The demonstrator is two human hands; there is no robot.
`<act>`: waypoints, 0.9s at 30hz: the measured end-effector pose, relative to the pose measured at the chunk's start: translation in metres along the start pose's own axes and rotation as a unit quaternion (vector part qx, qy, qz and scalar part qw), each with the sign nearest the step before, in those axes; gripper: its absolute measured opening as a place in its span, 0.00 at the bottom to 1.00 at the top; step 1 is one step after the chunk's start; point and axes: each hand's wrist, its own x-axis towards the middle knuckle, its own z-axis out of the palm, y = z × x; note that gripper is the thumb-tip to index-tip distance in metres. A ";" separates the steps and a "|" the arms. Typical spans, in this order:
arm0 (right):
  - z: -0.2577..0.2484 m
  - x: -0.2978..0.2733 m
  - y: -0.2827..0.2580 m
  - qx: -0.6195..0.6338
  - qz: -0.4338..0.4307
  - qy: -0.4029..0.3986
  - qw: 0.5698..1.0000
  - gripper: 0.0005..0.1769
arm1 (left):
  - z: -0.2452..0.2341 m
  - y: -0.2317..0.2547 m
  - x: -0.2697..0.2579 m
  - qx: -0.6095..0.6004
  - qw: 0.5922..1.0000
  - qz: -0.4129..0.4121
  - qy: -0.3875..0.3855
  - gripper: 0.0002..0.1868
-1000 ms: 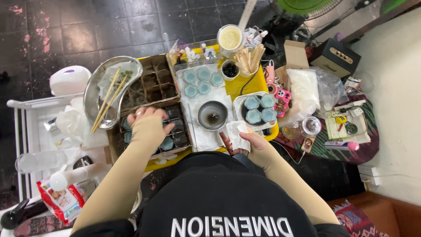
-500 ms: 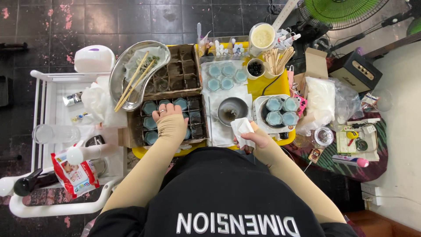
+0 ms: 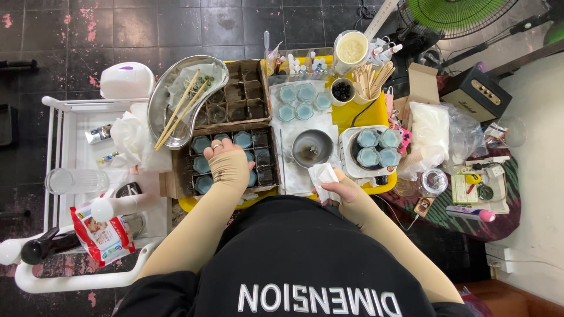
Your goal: Cleaning and preparing small glass jars for candle making.
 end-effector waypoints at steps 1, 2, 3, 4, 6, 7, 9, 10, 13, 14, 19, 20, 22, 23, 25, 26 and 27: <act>-0.001 0.000 0.001 -0.009 -0.003 -0.004 1.000 0.21 | 0.004 0.002 0.004 0.002 1.000 -0.010 -0.029 0.32; -0.003 0.001 0.002 -0.018 -0.006 -0.007 1.000 0.20 | 0.008 0.005 0.009 0.005 0.998 -0.021 -0.058 0.30; -0.004 0.000 0.003 -0.017 -0.006 -0.006 1.000 0.20 | 0.009 0.006 0.014 0.005 0.998 -0.020 -0.058 0.30; -0.004 -0.002 0.004 -0.015 -0.011 -0.002 1.000 0.20 | 0.011 0.008 0.019 -0.002 0.995 -0.023 -0.093 0.30; -0.006 -0.005 0.007 -0.013 -0.015 0.002 1.000 0.19 | 0.012 0.011 0.027 -0.008 0.991 -0.026 -0.129 0.29; -0.008 -0.006 0.009 -0.043 -0.034 -0.001 0.998 0.19 | 0.010 0.013 0.032 -0.009 0.987 -0.042 -0.155 0.29; -0.012 -0.006 0.011 -0.074 -0.053 -0.004 0.996 0.18 | 0.007 0.014 0.035 -0.009 0.982 -0.057 -0.180 0.29; -0.013 -0.005 0.013 -0.040 -0.035 -0.003 0.999 0.19 | 0.005 0.014 0.034 -0.019 0.982 -0.056 -0.180 0.30; -0.019 -0.003 0.019 0.009 -0.012 0.001 1.000 0.20 | 0.003 0.015 0.032 -0.030 0.981 -0.072 -0.179 0.35; -0.022 -0.003 0.022 0.022 -0.006 0.003 1.000 0.20 | 0.003 0.016 0.031 -0.032 0.979 -0.089 -0.179 0.39; -0.031 -0.004 0.028 -0.011 -0.017 -0.003 1.000 0.20 | -0.002 0.013 0.019 -0.055 0.980 -0.082 -0.176 0.40; -0.031 -0.005 0.028 -0.011 -0.017 0.001 1.000 0.20 | -0.004 0.012 0.016 -0.054 0.982 -0.073 -0.166 0.41; -0.024 -0.008 0.017 -0.008 -0.008 0.008 1.000 0.21 | -0.008 0.010 0.015 -0.056 0.983 -0.070 -0.163 0.41; -0.019 -0.010 0.012 -0.005 0.002 0.016 1.000 0.22 | -0.009 0.008 0.013 -0.058 0.983 -0.067 -0.161 0.42; -0.017 -0.011 0.010 0.002 0.016 0.027 1.000 0.22 | -0.015 0.006 0.013 -0.060 0.982 -0.067 -0.169 0.42; -0.016 -0.012 0.009 0.009 0.029 0.038 0.999 0.22 | -0.018 0.005 0.013 -0.062 0.980 -0.068 -0.176 0.42; -0.016 -0.012 0.008 0.009 0.029 0.038 0.999 0.22 | -0.020 0.002 0.010 -0.062 0.980 -0.068 -0.176 0.42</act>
